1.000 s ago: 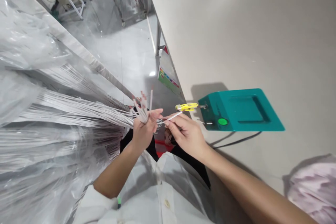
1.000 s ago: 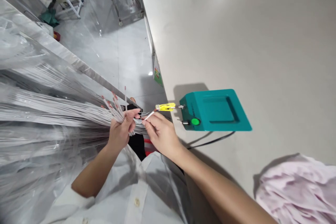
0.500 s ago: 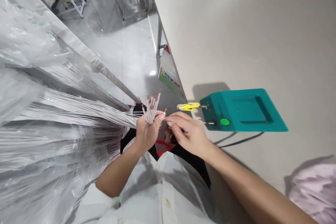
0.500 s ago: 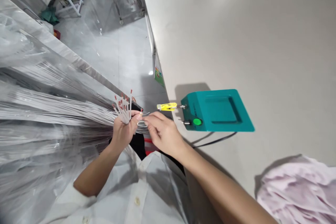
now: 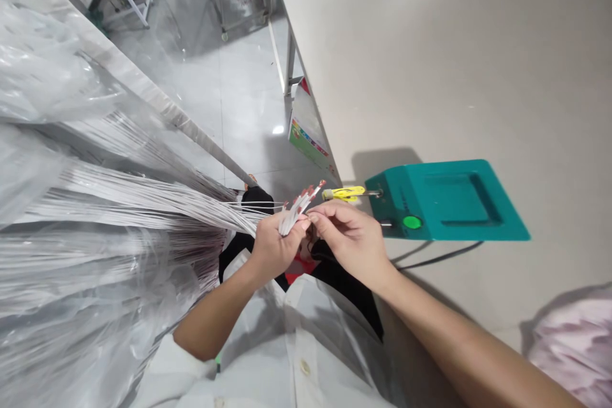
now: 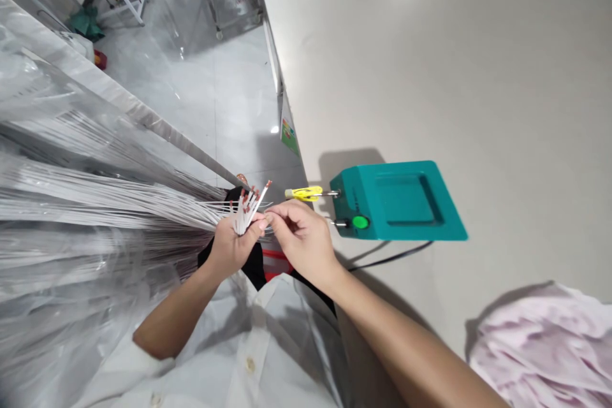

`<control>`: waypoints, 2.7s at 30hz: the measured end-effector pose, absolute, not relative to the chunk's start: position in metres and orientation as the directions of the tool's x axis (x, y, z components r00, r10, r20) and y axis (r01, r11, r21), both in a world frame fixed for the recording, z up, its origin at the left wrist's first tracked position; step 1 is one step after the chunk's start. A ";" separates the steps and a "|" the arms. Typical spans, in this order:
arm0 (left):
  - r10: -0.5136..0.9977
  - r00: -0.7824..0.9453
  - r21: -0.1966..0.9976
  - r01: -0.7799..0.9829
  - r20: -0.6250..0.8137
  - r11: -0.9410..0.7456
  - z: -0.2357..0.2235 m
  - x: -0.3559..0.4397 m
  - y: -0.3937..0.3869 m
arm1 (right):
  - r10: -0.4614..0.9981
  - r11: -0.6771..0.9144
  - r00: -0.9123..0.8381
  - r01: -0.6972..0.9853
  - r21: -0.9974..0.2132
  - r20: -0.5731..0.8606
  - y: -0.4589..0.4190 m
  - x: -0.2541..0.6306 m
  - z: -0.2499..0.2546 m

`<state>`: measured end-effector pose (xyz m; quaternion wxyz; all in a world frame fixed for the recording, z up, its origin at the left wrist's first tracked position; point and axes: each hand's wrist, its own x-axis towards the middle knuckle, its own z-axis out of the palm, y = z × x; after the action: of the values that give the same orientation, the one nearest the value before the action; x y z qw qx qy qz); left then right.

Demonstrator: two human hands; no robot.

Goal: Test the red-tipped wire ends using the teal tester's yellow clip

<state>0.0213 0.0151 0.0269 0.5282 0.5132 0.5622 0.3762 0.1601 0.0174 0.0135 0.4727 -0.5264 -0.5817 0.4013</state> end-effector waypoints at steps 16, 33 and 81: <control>0.954 0.040 0.949 0.116 -0.299 0.292 0.028 0.015 0.012 | 0.991 0.136 -0.029 0.258 -0.957 0.133 0.019 0.169 0.010; 0.877 0.354 0.924 -0.077 -0.326 0.374 0.017 0.002 0.012 | 0.940 0.121 -0.320 -0.014 -0.993 0.119 0.027 0.175 0.022; 0.977 -0.074 0.969 0.139 -0.198 0.206 0.032 0.030 0.003 | 0.999 -0.006 0.040 0.054 -0.999 -0.004 0.010 0.158 0.014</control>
<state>0.0303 0.0035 0.0315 0.4952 0.4665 0.5983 0.4233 0.1577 0.0102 0.0137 0.4949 -0.5246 -0.5019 0.4775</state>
